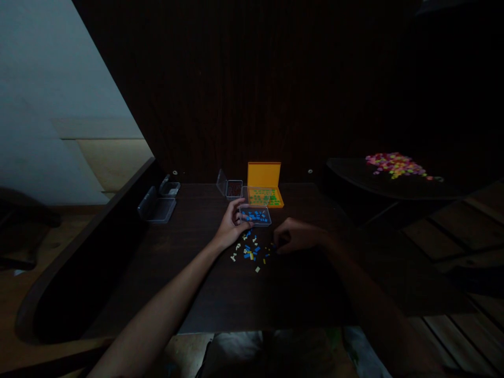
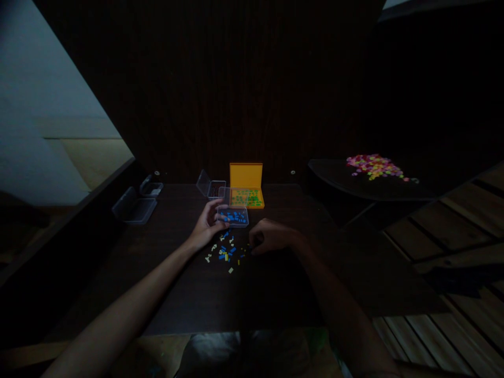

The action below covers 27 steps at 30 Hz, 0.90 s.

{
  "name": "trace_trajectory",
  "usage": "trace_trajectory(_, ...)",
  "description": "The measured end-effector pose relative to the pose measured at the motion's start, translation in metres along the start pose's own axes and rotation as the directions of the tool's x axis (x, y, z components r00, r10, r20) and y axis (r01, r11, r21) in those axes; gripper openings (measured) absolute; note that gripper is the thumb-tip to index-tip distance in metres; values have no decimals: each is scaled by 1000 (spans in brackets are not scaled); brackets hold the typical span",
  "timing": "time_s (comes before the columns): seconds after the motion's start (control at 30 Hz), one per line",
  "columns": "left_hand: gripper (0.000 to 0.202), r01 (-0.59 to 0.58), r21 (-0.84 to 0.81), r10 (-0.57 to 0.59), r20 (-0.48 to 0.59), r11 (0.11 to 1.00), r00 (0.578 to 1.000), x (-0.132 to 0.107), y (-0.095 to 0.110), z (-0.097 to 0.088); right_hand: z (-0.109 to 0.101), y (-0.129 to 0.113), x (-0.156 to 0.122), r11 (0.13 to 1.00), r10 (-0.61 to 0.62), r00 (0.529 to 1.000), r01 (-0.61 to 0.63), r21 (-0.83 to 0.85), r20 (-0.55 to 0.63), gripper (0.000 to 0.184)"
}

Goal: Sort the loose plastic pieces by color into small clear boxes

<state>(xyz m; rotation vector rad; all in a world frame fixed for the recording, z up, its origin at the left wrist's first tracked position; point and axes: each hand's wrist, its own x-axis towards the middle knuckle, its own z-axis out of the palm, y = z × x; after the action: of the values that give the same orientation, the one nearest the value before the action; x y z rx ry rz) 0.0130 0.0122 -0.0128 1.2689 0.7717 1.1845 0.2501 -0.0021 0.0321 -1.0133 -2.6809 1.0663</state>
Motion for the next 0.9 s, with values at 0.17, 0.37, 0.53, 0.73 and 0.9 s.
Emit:
trace_trajectory(0.17,67,6,14,-6,-1,1000,1000,-1,-1,0,3,-5,2,999,18,1000,-18,-30,8,20)
trace_trajectory(0.37,66,18,3,-18,-1,1000,1000,-1,1,1,3,-4,3,998,44,999,-45,-33,-18,16)
trace_trajectory(0.53,66,8,1,-8,2,1000,1000,-1,3,1,3,-3,2,998,53,996,-55,-39,-74,22)
trace_trajectory(0.73,66,-2,-8,2,8,1000,1000,0,1,0,1,-5,2,992,104,990,-110,-57,-91,27)
trace_trajectory(0.9,66,0,-9,0,8,1000,1000,0,0,0,3,0,3,991,106,991,-112,-69,-85,29)
